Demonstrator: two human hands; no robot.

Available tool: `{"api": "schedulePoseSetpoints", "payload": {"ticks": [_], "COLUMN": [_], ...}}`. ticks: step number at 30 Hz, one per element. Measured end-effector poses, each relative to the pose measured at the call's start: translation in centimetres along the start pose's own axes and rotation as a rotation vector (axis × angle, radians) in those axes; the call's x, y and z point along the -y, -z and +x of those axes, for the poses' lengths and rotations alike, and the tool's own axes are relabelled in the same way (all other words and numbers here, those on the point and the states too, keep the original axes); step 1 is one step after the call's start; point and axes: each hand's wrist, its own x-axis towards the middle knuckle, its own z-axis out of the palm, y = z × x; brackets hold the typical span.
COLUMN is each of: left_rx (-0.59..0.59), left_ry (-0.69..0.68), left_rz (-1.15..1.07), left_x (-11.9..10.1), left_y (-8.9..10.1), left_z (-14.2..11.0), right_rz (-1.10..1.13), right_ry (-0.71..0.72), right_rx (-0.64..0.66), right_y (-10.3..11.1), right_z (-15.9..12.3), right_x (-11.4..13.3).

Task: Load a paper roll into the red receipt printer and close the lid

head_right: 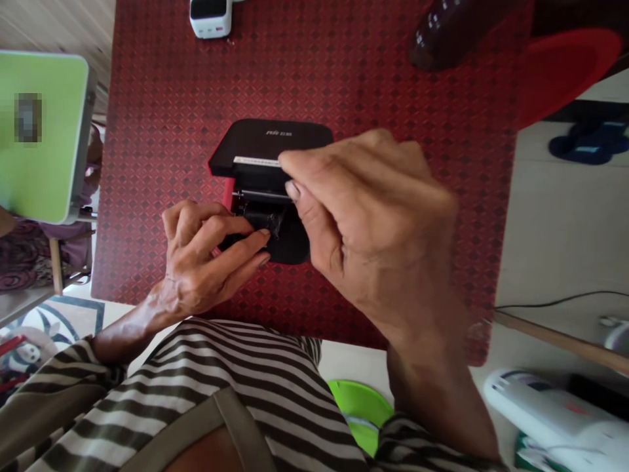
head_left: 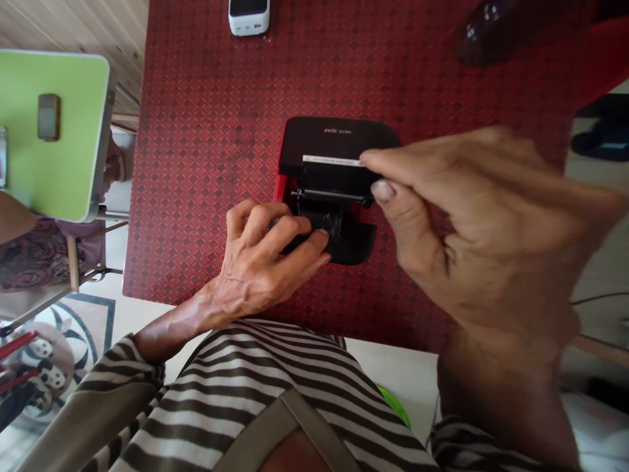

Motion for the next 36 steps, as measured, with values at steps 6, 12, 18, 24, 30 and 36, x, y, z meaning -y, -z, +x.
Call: {"api": "schedulePoseSetpoints", "payload": {"ticks": [6,12,18,24,30,36], "left_rx": [-0.007,-0.017,0.037,0.045,-0.071,-0.044], "left_ry": [0.015,0.009,0.049,0.051,0.229,0.687], "left_rz": [0.011,-0.037,-0.006,-0.048,-0.260,-0.677], "left_x": [0.0,0.0,0.3,0.4,0.9,3.3], "left_y": [-0.1,-0.3,-0.2,-0.1,1.0,-0.8], "left_z": [-0.1,-0.2,-0.9,-0.5,0.0,-3.0], "right_rz": [0.036,0.093,0.092,0.111,0.197,0.348], "right_ry": [0.007,0.003,0.013,-0.037,-0.152,-0.511], "right_rx": [0.077,0.096,0.091,0.080,0.084,0.076], "right_y": [-0.6,-1.2,-1.3,-1.6,-1.7,-4.5], "right_z": [-2.3,-3.2,-3.1,-3.8,-5.4,-4.6], "right_x": [1.5,2.0,2.3,2.6,2.8,5.0]}}
